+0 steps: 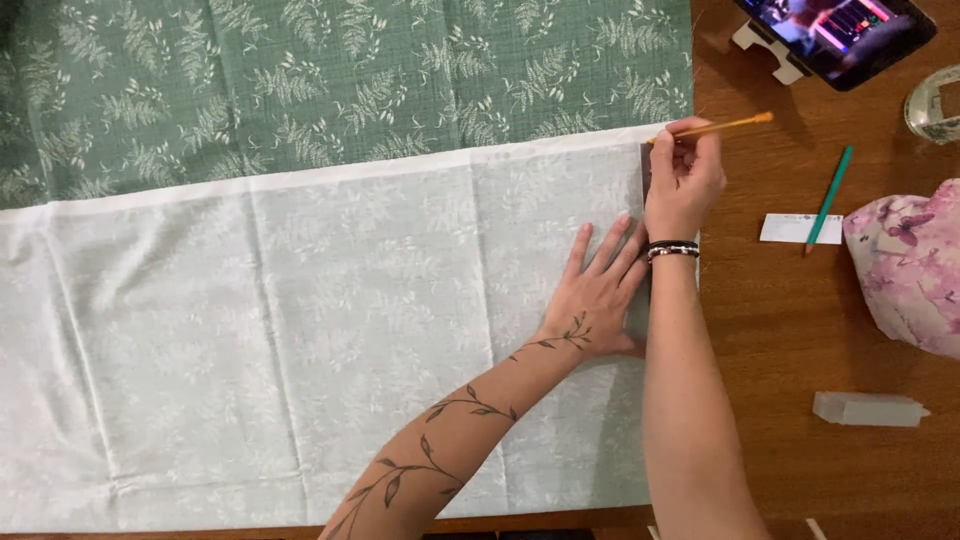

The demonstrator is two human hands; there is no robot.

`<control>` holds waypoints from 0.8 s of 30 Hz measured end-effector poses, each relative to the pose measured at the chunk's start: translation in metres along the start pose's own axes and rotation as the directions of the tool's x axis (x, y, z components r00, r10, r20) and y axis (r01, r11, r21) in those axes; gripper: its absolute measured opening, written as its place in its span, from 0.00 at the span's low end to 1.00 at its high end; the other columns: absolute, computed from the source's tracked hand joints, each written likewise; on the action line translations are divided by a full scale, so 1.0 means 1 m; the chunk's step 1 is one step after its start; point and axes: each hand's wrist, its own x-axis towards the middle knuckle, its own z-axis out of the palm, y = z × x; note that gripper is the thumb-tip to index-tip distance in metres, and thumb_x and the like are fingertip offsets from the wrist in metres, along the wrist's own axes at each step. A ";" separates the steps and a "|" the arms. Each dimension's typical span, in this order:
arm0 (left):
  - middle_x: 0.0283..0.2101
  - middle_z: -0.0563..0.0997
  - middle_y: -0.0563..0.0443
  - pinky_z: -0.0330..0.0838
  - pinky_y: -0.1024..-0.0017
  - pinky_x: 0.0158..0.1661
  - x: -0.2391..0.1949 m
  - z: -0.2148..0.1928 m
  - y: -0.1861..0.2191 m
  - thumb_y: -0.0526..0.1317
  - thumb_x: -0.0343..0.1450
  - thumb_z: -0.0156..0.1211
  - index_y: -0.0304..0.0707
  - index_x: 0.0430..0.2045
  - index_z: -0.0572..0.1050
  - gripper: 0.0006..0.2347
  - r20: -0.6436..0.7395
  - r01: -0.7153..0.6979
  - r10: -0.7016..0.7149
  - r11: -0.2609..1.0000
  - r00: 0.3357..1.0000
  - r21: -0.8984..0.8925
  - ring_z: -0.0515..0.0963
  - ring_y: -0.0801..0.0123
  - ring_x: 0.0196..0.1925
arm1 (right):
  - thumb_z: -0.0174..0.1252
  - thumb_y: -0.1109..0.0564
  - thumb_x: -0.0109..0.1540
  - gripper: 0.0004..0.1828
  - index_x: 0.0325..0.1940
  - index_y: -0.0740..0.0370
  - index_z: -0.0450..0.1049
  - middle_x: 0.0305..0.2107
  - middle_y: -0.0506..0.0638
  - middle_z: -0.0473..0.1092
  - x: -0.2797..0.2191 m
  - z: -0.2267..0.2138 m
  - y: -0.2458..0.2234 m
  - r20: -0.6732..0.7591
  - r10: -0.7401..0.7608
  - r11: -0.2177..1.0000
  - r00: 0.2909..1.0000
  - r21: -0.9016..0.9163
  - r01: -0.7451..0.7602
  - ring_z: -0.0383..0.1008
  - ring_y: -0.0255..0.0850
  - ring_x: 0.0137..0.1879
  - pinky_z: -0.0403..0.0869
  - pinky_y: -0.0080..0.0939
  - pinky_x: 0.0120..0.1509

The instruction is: The person measures and marks a white fabric laid on a wooden table using a metal ruler and a pencil. They align the ruler along the edges and draw straight lines to mark measurements on the fabric.

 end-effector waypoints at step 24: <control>0.78 0.41 0.50 0.26 0.45 0.74 0.004 0.027 0.000 0.79 0.53 0.59 0.45 0.74 0.44 0.59 -0.120 -0.015 0.015 1.000 0.993 0.002 0.36 0.57 0.80 | 0.53 0.66 0.68 0.03 0.46 0.63 0.69 0.41 0.53 0.69 -0.040 -0.062 -0.025 -0.329 0.254 0.933 0.910 0.332 -0.140 0.76 0.41 0.38 0.79 0.35 0.42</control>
